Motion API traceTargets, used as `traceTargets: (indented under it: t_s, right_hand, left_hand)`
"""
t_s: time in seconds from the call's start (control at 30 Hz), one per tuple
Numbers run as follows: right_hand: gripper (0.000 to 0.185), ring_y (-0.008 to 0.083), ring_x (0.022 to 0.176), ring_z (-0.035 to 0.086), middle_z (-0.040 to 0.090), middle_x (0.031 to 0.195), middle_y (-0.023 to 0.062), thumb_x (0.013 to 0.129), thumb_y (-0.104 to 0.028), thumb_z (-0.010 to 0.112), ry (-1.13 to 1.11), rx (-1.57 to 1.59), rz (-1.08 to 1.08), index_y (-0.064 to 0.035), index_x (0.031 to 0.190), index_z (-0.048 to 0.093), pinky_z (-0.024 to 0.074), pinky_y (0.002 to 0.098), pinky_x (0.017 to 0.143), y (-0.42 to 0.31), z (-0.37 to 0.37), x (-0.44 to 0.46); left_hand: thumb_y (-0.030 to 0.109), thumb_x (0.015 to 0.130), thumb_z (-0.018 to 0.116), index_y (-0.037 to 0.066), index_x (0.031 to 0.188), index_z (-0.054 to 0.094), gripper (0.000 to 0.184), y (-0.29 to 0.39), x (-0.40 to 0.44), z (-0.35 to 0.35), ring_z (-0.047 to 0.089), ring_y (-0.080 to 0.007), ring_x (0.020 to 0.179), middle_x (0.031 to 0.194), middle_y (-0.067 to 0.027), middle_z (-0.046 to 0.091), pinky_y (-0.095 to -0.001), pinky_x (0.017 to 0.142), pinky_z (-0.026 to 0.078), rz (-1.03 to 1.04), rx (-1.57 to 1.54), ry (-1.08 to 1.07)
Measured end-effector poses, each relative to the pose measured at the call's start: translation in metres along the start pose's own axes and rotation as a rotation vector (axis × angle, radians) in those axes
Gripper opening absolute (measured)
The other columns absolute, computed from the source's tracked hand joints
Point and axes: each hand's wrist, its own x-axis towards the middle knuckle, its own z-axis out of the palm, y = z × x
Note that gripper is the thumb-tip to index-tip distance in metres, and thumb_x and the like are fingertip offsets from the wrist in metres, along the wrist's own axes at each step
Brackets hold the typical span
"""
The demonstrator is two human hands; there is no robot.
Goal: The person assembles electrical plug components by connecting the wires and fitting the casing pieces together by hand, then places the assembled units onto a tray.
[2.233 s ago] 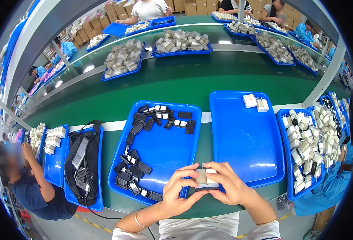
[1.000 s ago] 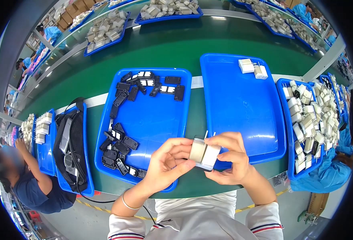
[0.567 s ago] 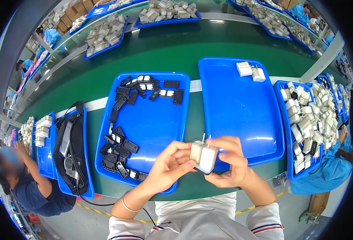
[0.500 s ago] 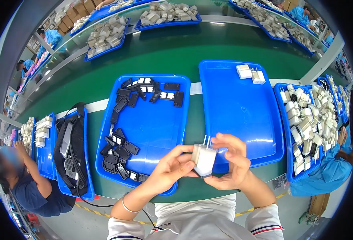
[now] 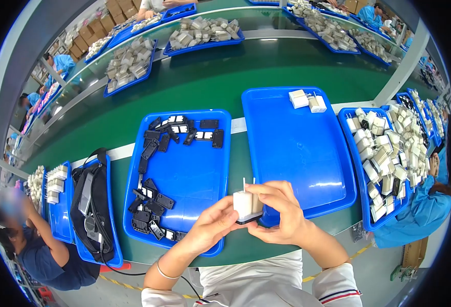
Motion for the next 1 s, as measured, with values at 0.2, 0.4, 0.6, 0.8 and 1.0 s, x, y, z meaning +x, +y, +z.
traceTargets:
  t_s: [0.2,0.4,0.6,0.8,1.0]
  right_hand:
    - [0.069,0.0349,0.101,0.053,0.051,0.119,0.0202,0.058,-0.006,0.08,0.067,0.211,0.029,-0.0044,0.115,0.041,0.0433,0.0417,0.084,0.011,0.003,0.001]
    - [0.073,0.0301,0.098,0.057,0.054,0.113,0.0226,0.058,-0.009,0.083,0.072,0.244,0.086,-0.0041,0.114,0.038,0.0453,0.0392,0.081,0.01,0.006,-0.004]
    - [0.064,0.0272,0.094,0.06,0.057,0.109,0.0221,0.058,-0.008,0.083,0.131,0.285,0.159,-0.0054,0.102,0.037,0.0465,0.0361,0.08,0.011,0.005,-0.005]
    - [0.061,0.0286,0.092,0.06,0.058,0.108,0.022,0.058,-0.006,0.082,0.218,0.192,0.112,-0.0059,0.099,0.037,0.0469,0.0368,0.078,0.013,0.003,-0.004]
    - [0.063,0.0298,0.093,0.06,0.058,0.108,0.0229,0.057,-0.005,0.082,0.215,0.118,0.058,-0.0053,0.102,0.037,0.047,0.037,0.078,0.014,0.004,-0.003]
  left_hand:
    - [0.032,0.092,0.042,-0.005,0.133,0.027,0.057,0.003,0.001,-0.003,0.043,-0.0408,0.118,0.127,-0.0246,0.043,-0.0483,0.101,0.033,0.022,-0.207,-0.076]
    - [0.033,0.097,0.031,-0.005,0.132,0.027,0.052,0.001,-0.001,-0.004,0.044,-0.0332,0.118,0.128,-0.0213,0.042,-0.0437,0.099,0.036,0.05,-0.2,-0.128]
    - [0.041,0.097,0.023,-0.004,0.132,0.028,0.057,-0.004,-0.002,-0.006,0.051,-0.032,0.11,0.122,-0.0213,0.048,-0.0437,0.094,0.042,0.033,-0.064,-0.078]
    - [0.033,0.097,0.032,-0.003,0.128,0.035,0.047,0.0,-0.003,-0.004,0.058,-0.0285,0.098,0.108,-0.02,0.057,-0.0395,0.083,0.049,0.13,0.122,-0.012]
    - [-0.009,0.079,0.058,-0.003,0.115,0.048,0.038,-0.012,-0.003,0.003,0.058,-0.0212,0.093,0.111,-0.0161,0.052,-0.0303,0.07,0.054,0.702,0.841,0.332]
